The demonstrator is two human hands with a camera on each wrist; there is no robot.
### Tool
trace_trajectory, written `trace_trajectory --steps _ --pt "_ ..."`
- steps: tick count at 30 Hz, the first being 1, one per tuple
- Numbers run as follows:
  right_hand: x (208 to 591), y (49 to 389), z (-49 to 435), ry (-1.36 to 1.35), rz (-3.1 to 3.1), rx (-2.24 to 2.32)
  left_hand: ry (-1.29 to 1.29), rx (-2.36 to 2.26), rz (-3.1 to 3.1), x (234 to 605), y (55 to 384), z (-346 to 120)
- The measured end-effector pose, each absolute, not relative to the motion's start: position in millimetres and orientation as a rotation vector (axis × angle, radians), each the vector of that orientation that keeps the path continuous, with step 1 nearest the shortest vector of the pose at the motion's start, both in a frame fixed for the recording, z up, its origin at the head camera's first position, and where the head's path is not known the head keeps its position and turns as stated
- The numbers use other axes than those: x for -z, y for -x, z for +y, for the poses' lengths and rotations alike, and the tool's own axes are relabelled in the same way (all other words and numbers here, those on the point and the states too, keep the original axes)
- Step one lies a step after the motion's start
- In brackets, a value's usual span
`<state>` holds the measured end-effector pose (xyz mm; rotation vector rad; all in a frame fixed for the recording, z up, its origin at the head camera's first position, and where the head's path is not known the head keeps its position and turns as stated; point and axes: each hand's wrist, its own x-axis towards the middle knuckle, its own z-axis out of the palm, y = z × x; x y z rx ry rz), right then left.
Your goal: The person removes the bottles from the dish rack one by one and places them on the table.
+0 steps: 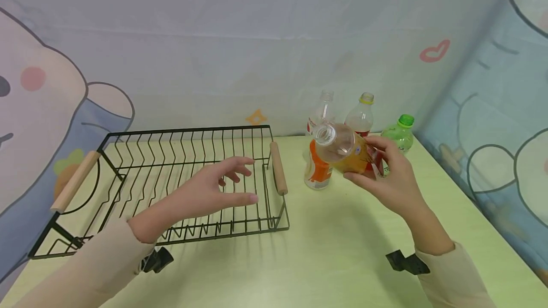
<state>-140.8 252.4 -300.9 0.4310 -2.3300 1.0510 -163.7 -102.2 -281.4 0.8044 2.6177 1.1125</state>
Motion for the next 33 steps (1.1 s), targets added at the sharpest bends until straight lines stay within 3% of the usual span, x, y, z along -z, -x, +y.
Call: trace_trajectory --steps 33 --pt "344 148 281 0.069 -2.311 -1.41 -0.704 -1.097 2.676 332 129 -112"
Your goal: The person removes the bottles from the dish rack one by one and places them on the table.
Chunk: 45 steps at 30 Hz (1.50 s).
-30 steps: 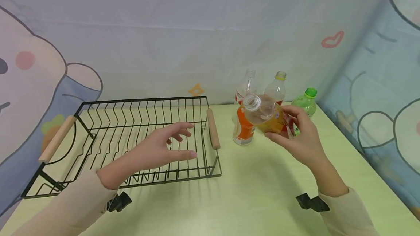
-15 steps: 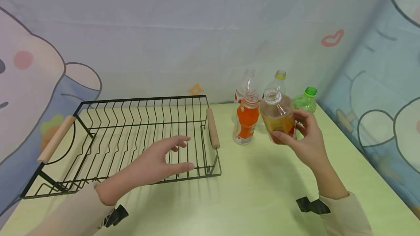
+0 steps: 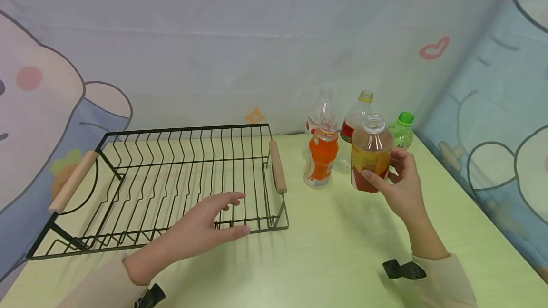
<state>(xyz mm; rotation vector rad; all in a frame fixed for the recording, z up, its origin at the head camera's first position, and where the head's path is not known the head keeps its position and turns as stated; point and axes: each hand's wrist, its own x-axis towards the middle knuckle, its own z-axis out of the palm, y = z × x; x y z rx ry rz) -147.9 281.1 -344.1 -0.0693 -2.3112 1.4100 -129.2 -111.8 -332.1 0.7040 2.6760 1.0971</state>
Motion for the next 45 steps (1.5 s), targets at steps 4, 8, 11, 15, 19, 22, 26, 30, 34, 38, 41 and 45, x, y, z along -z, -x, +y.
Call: trace_trajectory --steps 4,8,11,15,19,22,26,30,34,38,41,45 --pt "349 150 283 0.064 -2.272 -1.489 -0.713 -1.084 2.685 339 128 -111" --pt "353 152 285 0.094 -2.302 -1.505 -0.746 -1.077 2.703 343 127 -111" --pt "354 153 287 0.134 -2.347 -1.489 -0.764 -1.069 2.713 344 127 -111" --pt "357 154 289 0.157 -2.385 -1.484 -0.773 -1.043 2.731 344 126 -110" --pt "361 156 292 0.143 -2.415 -1.475 -0.756 -1.016 2.739 346 126 -109" --pt "365 158 294 0.124 -2.426 -1.479 -0.758 -0.994 2.75 348 125 -109" --pt "372 161 295 0.117 -2.433 -1.493 -0.768 -0.967 2.771 349 125 -109" --pt "377 163 296 0.119 -2.436 -1.508 -0.771 -0.95 2.791 350 125 -108" --pt "381 165 297 0.117 -2.449 -1.503 -0.77 -0.943 2.802 350 124 -107" --pt "384 166 297 0.108 -2.467 -1.498 -0.765 -0.928 2.806 350 123 -107" --pt "386 168 297 0.105 -2.487 -1.493 -0.756 -0.912 2.809 349 123 -107" --pt "388 169 298 0.109 -2.509 -1.485 -0.752 -0.893 2.812 350 122 -107"
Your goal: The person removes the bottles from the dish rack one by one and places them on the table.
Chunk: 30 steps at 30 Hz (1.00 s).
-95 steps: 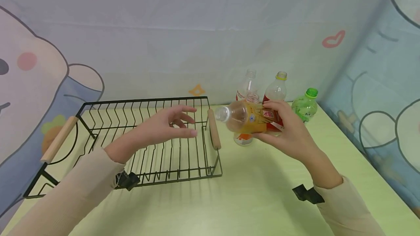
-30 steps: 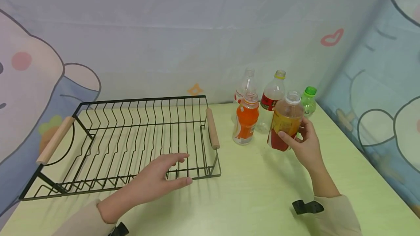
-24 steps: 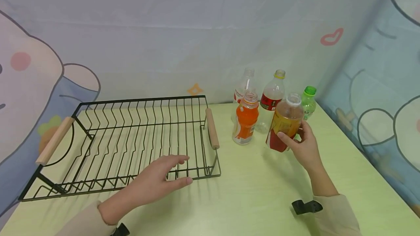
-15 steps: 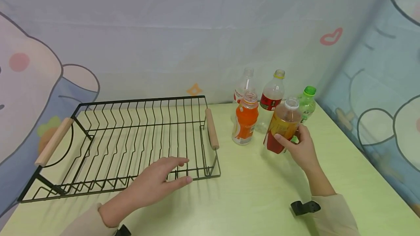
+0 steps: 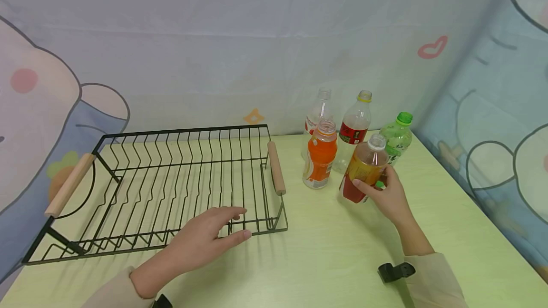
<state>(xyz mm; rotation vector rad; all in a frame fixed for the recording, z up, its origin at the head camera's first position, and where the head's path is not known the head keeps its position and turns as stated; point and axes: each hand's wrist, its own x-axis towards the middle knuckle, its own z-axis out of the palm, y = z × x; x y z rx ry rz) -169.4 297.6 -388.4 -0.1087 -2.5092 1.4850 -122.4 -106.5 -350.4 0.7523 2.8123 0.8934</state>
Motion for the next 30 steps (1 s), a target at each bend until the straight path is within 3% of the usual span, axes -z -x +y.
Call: trace_trajectory --steps 30 --pt "395.3 173.6 301.1 0.128 -2.645 -1.441 -0.815 -0.819 2.837 352.4 123.7 -105.9"
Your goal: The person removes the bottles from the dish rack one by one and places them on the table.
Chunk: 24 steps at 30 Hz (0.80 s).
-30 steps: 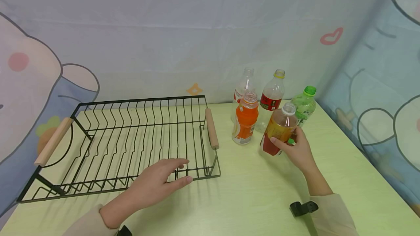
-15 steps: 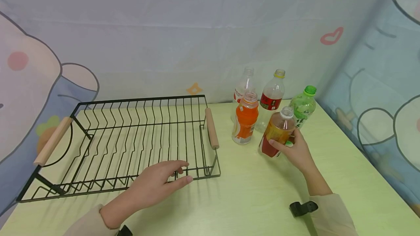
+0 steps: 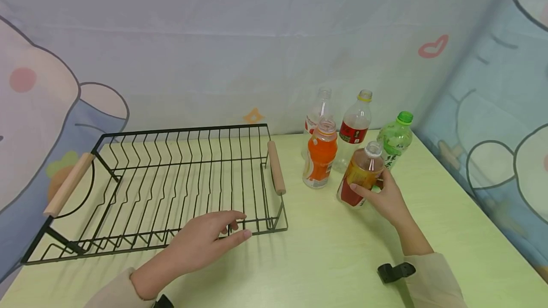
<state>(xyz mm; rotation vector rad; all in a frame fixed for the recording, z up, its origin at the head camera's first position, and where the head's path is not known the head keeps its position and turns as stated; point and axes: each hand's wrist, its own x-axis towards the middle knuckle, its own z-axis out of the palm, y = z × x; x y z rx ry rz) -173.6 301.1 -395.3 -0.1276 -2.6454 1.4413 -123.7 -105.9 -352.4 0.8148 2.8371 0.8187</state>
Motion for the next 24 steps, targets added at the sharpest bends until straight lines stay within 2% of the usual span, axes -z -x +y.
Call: trace_trajectory --steps 24 --pt "399.4 174.7 301.2 0.145 -2.683 -1.47 -0.846 -0.785 2.856 353.2 123.0 -106.4"
